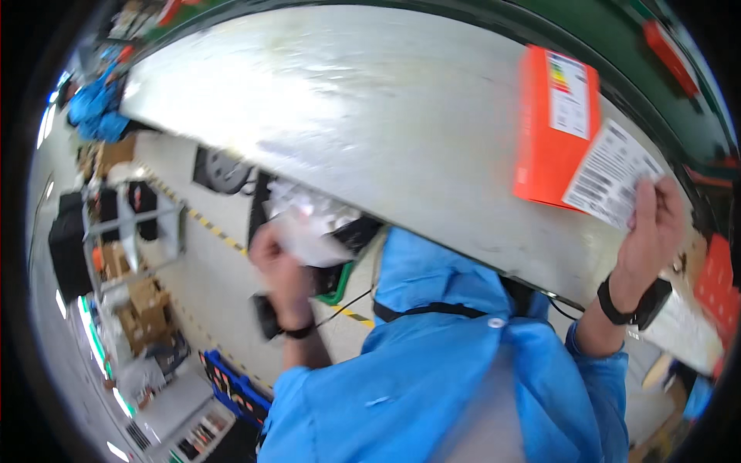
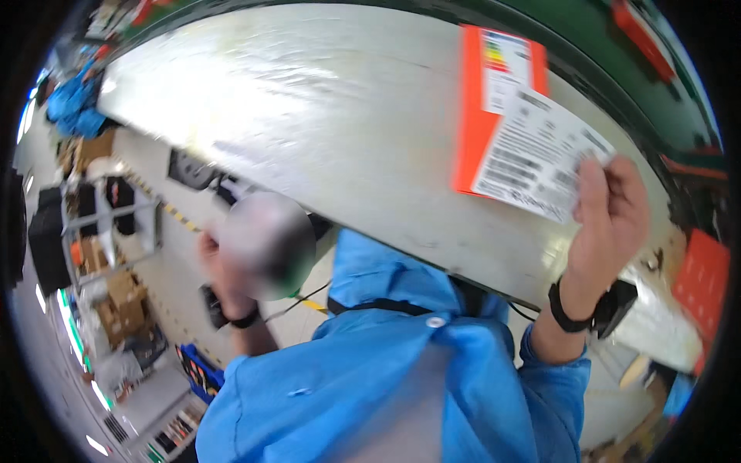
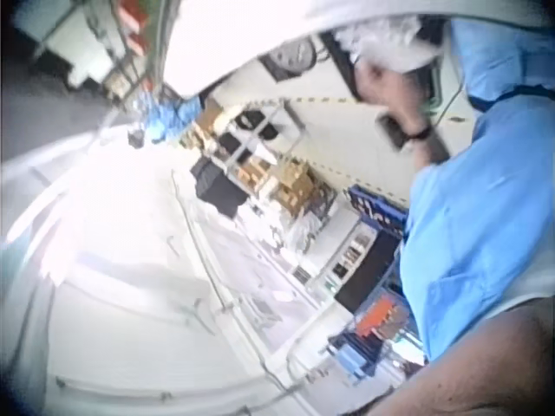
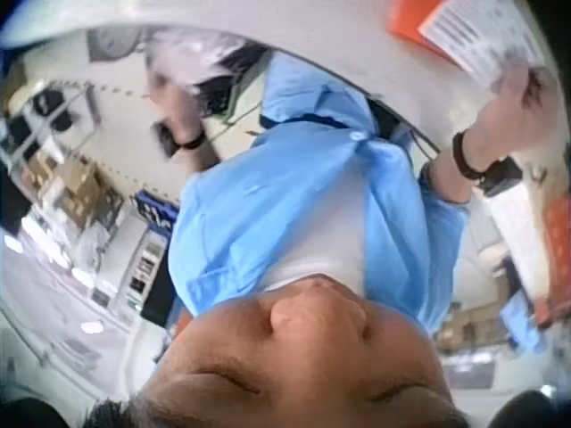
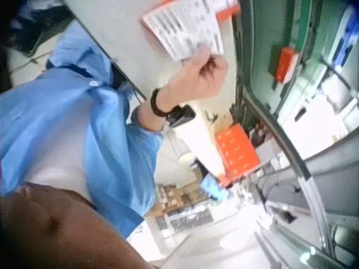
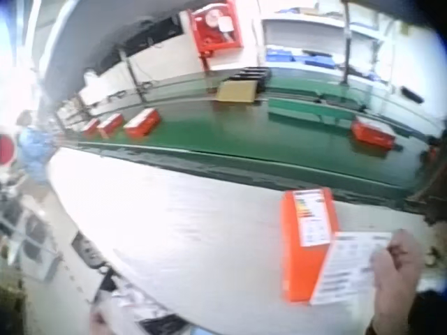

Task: Applying labels to phone boxes and moving them along a conveyor belt.

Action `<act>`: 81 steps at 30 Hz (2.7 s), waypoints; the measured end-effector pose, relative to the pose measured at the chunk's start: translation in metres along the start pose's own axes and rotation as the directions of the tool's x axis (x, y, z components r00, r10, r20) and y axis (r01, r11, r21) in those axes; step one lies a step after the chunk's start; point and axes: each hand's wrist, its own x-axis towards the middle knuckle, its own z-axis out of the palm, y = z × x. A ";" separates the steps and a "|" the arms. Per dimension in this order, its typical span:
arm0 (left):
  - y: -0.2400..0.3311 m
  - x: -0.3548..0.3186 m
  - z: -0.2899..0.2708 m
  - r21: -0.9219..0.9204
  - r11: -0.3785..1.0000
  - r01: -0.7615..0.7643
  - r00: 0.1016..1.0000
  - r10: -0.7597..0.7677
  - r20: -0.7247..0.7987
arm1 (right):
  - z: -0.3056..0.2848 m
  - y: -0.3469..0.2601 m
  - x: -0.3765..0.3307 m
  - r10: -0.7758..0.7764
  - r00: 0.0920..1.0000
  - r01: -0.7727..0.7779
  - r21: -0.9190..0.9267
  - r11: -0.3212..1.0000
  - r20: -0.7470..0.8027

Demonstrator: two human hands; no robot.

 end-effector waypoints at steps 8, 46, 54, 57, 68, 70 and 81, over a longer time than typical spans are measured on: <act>-0.040 0.032 -0.037 0.725 0.648 -0.233 0.911 0.406 -0.070 | 0.010 0.012 0.013 0.271 0.917 -0.271 -0.040 0.962 0.294; 0.018 -0.018 0.181 -0.110 0.786 -0.608 0.466 0.465 0.753 | 0.013 0.018 0.015 0.217 0.934 -0.193 -0.113 0.975 0.284; 0.010 -0.022 0.187 -0.143 0.765 -0.628 0.464 0.515 0.721 | 0.015 0.016 0.015 0.248 0.928 -0.215 -0.143 0.966 0.277; 0.011 -0.022 0.189 -0.128 0.762 -0.635 0.453 0.501 0.738 | 0.015 0.017 0.014 0.251 0.928 -0.223 -0.130 0.966 0.274; 0.010 -0.022 0.189 -0.105 0.759 -0.642 0.467 0.496 0.732 | 0.016 0.015 0.018 0.243 0.926 -0.202 -0.163 0.966 0.290; 0.011 -0.022 0.189 -0.101 0.763 -0.639 0.467 0.489 0.737 | 0.016 0.015 0.018 0.227 0.931 -0.189 -0.155 0.970 0.287; 0.015 -0.021 0.187 -0.096 0.763 -0.639 0.425 0.454 0.783 | 0.024 -0.001 0.014 0.084 0.978 0.051 -0.604 0.795 0.193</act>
